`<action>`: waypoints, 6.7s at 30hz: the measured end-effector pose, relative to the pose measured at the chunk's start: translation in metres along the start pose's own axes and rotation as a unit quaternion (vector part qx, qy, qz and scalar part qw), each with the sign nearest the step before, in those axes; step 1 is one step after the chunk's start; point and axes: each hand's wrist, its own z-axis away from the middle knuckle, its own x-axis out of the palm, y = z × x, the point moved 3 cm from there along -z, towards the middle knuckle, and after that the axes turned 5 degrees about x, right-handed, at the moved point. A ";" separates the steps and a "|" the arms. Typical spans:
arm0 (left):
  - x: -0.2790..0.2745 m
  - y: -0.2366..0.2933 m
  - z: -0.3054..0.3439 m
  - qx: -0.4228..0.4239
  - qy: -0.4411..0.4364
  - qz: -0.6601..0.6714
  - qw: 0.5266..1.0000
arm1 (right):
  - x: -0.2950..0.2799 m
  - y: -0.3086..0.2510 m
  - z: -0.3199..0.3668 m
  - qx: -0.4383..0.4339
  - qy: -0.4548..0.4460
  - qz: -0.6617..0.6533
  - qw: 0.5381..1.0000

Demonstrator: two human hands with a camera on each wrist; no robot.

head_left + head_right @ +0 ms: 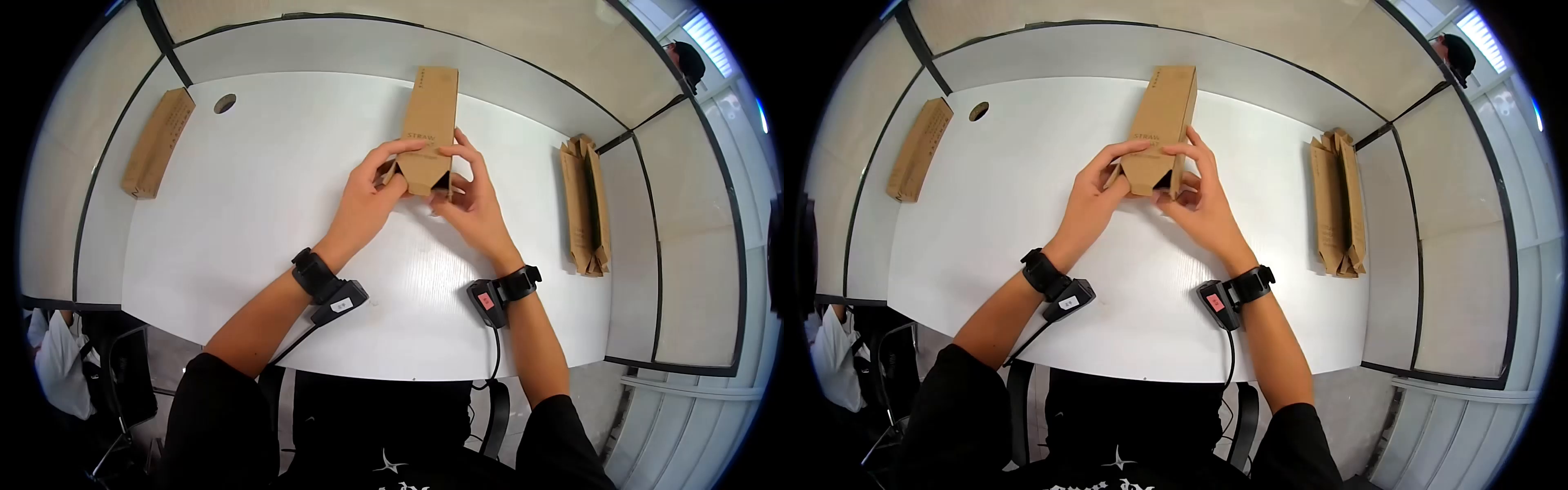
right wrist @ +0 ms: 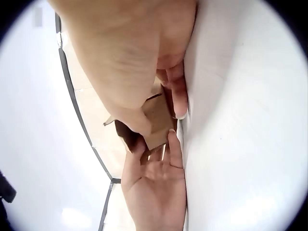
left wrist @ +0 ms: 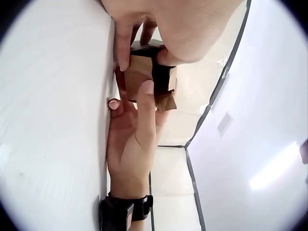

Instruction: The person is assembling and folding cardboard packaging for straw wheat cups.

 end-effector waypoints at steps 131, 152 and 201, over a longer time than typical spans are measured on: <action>0.009 -0.002 0.001 0.020 0.048 0.023 0.998 | -0.005 0.001 0.003 -0.032 0.189 -0.107 0.976; -0.012 0.011 0.000 0.001 0.159 -0.048 0.986 | -0.021 0.002 0.003 -0.013 0.234 -0.024 0.972; -0.015 0.008 0.001 0.018 0.258 0.077 0.963 | 0.002 -0.030 0.026 -0.151 0.170 -0.108 0.968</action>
